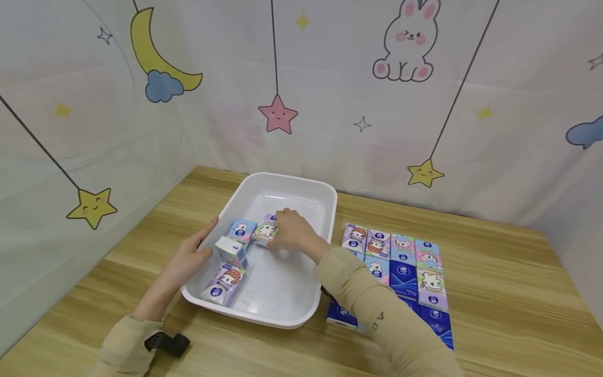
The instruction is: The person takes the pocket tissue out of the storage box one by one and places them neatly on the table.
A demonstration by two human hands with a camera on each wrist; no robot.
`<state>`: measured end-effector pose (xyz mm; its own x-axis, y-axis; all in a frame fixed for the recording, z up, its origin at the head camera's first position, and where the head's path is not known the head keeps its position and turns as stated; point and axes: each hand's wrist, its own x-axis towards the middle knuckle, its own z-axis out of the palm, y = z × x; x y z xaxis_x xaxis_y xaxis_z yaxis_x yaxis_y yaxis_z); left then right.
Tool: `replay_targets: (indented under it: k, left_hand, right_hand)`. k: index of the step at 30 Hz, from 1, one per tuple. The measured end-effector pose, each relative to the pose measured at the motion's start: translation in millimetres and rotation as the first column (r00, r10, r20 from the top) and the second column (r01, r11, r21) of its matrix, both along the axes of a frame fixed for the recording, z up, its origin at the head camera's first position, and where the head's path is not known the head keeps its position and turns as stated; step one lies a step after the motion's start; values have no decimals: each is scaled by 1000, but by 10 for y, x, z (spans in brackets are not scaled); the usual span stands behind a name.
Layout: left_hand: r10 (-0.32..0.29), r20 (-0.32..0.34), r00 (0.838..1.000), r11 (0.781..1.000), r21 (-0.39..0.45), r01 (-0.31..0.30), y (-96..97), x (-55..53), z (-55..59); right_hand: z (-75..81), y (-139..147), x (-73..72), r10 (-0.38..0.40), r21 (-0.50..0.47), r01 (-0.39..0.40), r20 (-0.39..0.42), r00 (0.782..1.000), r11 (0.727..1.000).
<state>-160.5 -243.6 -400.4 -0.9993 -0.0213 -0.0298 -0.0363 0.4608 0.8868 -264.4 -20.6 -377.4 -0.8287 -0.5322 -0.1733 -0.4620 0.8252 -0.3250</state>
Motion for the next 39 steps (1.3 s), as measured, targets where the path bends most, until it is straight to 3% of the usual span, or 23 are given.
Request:
replay_targets:
  k: [20, 39]
  left_hand:
    - [7, 6, 1000, 999, -36, -7, -11, 3, -1]
    - [7, 7, 1000, 1000, -22, -7, 2, -4, 5]
  right_hand:
    - [207, 380, 332, -28, -180, 25, -15, 999, 983]
    - [325, 691, 744, -37, -263, 18, -69, 997, 965]
